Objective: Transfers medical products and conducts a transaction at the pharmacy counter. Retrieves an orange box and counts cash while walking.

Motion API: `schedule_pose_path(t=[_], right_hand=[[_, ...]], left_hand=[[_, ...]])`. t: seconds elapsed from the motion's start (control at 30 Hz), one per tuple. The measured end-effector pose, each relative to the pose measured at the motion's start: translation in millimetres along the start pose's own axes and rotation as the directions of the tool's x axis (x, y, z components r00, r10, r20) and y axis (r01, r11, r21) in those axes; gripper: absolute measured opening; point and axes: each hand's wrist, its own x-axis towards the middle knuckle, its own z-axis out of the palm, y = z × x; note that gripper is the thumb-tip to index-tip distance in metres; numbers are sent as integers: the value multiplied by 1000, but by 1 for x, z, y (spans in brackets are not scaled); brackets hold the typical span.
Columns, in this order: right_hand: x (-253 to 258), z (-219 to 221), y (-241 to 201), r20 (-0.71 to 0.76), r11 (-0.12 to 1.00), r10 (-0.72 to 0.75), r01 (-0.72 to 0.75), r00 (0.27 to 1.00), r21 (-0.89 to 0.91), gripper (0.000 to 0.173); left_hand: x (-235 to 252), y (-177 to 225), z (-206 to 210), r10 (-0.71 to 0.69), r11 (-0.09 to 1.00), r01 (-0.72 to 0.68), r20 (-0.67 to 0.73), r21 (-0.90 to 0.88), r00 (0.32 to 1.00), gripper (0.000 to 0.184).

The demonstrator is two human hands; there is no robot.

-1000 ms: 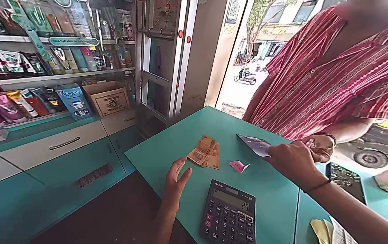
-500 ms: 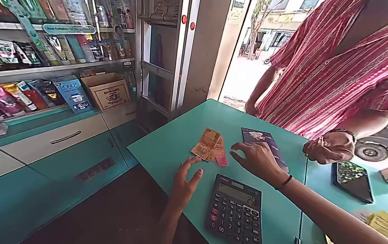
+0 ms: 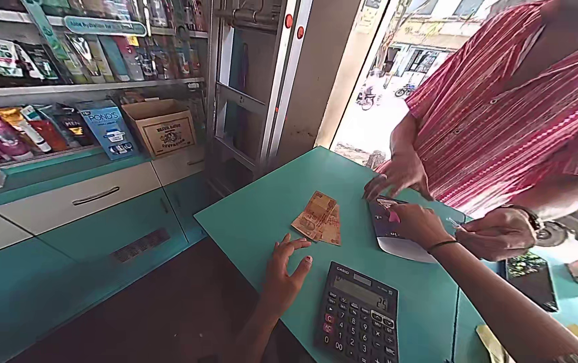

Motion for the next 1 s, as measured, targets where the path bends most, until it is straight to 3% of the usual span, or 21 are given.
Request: schedule_pose_path(t=[0.1, 0.17, 0.2, 0.27, 0.33, 0.43, 0.6, 0.7, 0.77, 0.87, 0.97, 1.0], right_hand=[[-6, 0, -21, -257, 991, -76, 102, 963, 90, 18], [-14, -6, -58, -304, 987, -80, 117, 949, 105, 17], [-16, -9, -75, -237, 985, -89, 121, 967, 126, 21], [-14, -14, -105, 58, 988, -44, 35, 997, 149, 40], [-5, -11, -124, 289, 987, 35, -79, 957, 141, 67], [11, 13, -131, 295, 965, 109, -173, 949, 198, 81], [15, 30, -136, 189, 895, 175, -236, 966, 378, 66], [14, 32, -139, 153, 852, 139, -197, 978, 485, 46], [12, 30, -138, 20, 855, 87, -85, 996, 511, 24], [-12, -7, -132, -249, 881, 24, 97, 968, 464, 10], [-63, -65, -113, -436, 874, -144, 320, 888, 365, 12], [-83, -87, -104, -529, 870, -166, 377, 832, 319, 15]], left_hand=[[1, -2, 0, 17, 1000, -17, 17, -1, 1000, 35], [1, -3, 0, 25, 1000, -25, 40, 8, 999, 35], [1, -2, 0, 29, 999, -29, 48, 13, 998, 35], [1, -1, -1, 32, 999, -33, 56, 16, 998, 35], [0, -2, -2, 32, 999, -33, 71, 24, 997, 36], [0, 1, -3, 36, 997, -43, 105, 68, 994, 38], [1, 4, -3, 38, 989, -54, 115, 134, 993, 38], [0, 3, -5, 39, 989, -53, 101, 140, 994, 37], [-2, -1, -6, 65, 987, -77, 86, 139, 994, 37], [1, -12, -6, 173, 982, -177, 66, 64, 983, 37], [-6, -12, -14, 234, 972, -233, 116, -29, 965, 37], [-9, -8, -17, 262, 965, -259, 116, -37, 958, 35]])
